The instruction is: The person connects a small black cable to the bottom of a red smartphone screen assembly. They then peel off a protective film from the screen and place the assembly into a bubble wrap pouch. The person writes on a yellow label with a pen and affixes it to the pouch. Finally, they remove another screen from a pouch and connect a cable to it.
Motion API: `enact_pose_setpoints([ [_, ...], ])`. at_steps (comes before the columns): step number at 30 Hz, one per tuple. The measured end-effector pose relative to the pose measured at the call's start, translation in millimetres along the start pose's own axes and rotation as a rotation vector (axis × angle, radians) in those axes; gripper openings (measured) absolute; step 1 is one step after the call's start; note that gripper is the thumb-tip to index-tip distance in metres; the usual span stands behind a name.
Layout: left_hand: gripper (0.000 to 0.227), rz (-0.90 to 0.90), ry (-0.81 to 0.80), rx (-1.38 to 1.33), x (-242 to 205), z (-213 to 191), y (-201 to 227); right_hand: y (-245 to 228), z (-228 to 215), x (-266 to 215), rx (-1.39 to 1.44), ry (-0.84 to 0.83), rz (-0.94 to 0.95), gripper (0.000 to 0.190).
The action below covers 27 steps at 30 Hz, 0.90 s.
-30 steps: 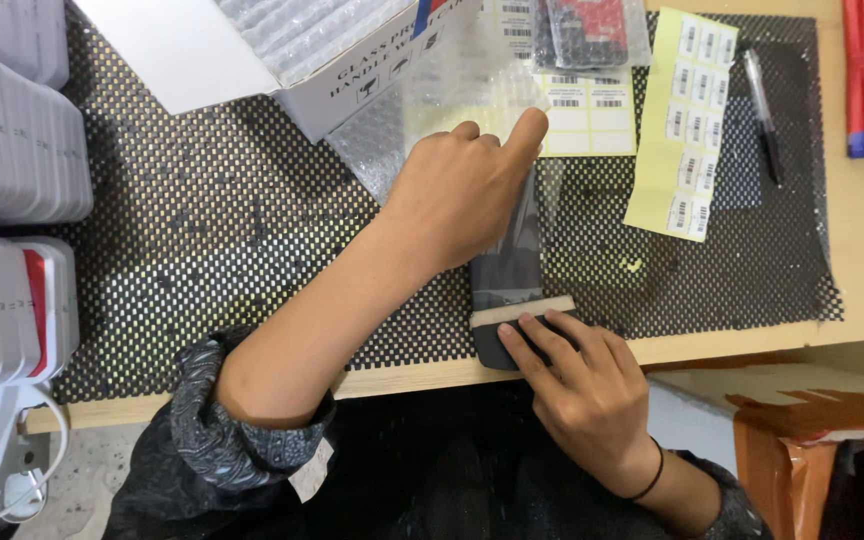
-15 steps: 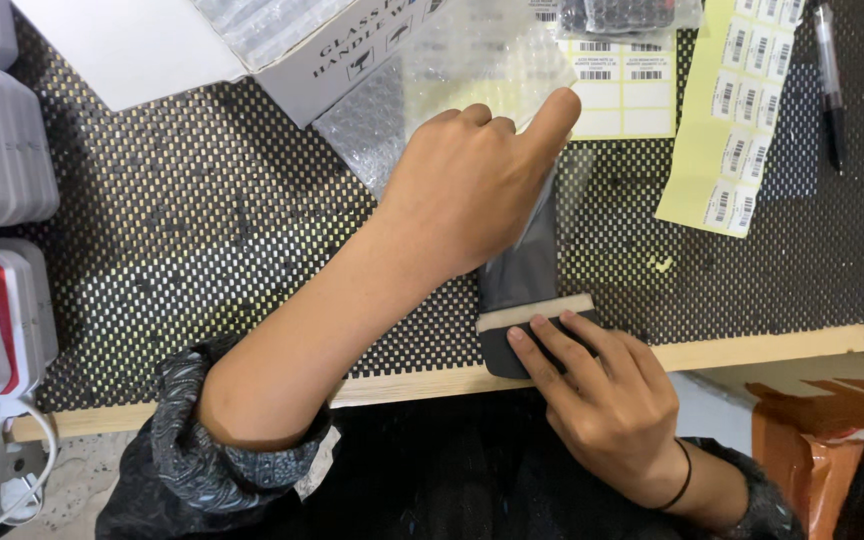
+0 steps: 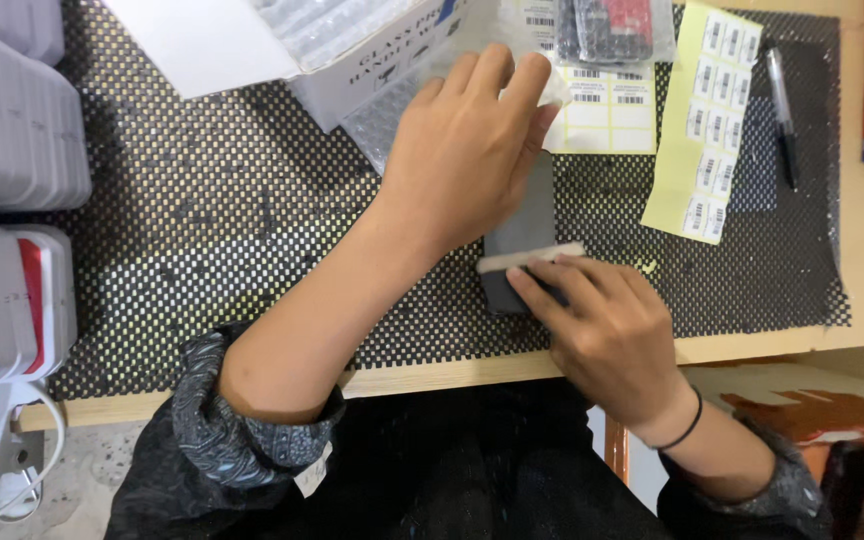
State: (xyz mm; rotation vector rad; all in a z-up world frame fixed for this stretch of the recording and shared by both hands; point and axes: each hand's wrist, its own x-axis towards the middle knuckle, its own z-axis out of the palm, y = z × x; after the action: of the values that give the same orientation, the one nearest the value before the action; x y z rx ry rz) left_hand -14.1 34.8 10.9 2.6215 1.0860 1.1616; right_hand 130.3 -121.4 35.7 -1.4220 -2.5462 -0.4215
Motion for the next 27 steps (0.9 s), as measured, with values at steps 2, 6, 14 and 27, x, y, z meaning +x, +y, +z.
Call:
enact_pose_setpoints([
  [2,0.02,-0.002,0.022,-0.017,1,-4,-2,9,5,4,0.004,-0.035,-0.003,0.039],
  [6,0.025,0.0,0.08,0.006,1,-5,-7,26,11,25,0.051,-0.037,-0.019,0.044],
  [14,0.026,-0.032,0.109,0.097,-1,-1,-8,64,40,49,-0.043,-0.069,-0.058,0.046],
  [27,0.026,0.031,-0.121,0.171,-13,20,-14,89,24,38,0.463,0.033,0.083,0.032],
])
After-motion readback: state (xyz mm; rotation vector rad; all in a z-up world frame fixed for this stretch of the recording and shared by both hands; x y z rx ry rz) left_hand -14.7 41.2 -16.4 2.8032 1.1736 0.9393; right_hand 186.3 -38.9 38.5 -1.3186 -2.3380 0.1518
